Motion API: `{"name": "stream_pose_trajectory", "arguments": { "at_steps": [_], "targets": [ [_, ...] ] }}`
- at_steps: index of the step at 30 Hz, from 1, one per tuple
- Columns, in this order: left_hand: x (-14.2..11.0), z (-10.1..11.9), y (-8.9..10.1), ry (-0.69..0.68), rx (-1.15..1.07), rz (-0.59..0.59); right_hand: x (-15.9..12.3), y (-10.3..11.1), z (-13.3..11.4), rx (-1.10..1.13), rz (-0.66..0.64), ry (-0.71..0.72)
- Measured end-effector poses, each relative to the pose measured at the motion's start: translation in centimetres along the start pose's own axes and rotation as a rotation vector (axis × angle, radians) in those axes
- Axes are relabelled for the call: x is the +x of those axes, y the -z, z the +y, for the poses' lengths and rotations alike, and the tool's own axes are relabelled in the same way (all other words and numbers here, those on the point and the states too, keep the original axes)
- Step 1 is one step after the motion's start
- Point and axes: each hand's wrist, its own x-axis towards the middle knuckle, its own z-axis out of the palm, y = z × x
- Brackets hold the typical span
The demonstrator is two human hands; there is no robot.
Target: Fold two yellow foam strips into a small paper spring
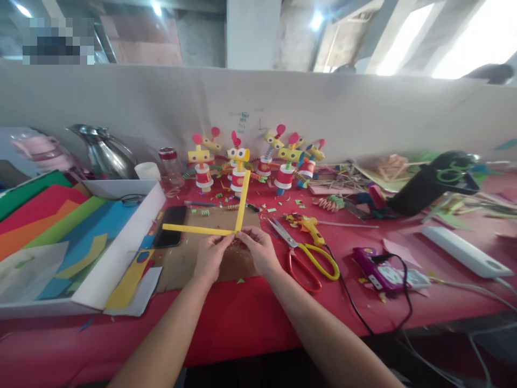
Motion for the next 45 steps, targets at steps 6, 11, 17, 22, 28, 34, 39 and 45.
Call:
{"name": "stream_pose_trajectory", "arguments": {
  "at_steps": [6,11,17,22,28,34,39,45],
  "targets": [
    [-0.04,0.17,-0.1,0.004,-0.067,-0.087,0.06,0.22,0.08,-0.112,-0.001,0.095],
    [0.48,-0.11,0.21,-0.017,-0.097,-0.024,-0.34,0.22,-0.04,-0.235,-0.042,0.205],
    [0.3,-0.23,0.06,-0.047,-0.089,-0.094,-0.48,0.09,-0.15,-0.242,0.018,0.201],
    [0.0,-0.26,-0.06,-0.107,0.062,-0.07,-0.21,0.05,-0.36,-0.081,0.036,0.111],
    [0.14,-0.19,0.16,-0.051,-0.025,-0.076,-0.36,-0.06,-0.41,-0.11,0.056,0.088],
    [0.24,0.46,-0.31,0.025,-0.177,-0.018,-0.29,-0.11,-0.2,-0.01,-0.032,0.022],
    [0.38,0.52,-0.33,0.014,-0.186,0.02,-0.31,-0.2,0.09,-0.099,-0.03,0.121],
    [0.28,0.01,-0.25,0.0,-0.152,-0.041,-0.36,-0.1,0.2,-0.12,-0.008,0.136]
  ]
}}
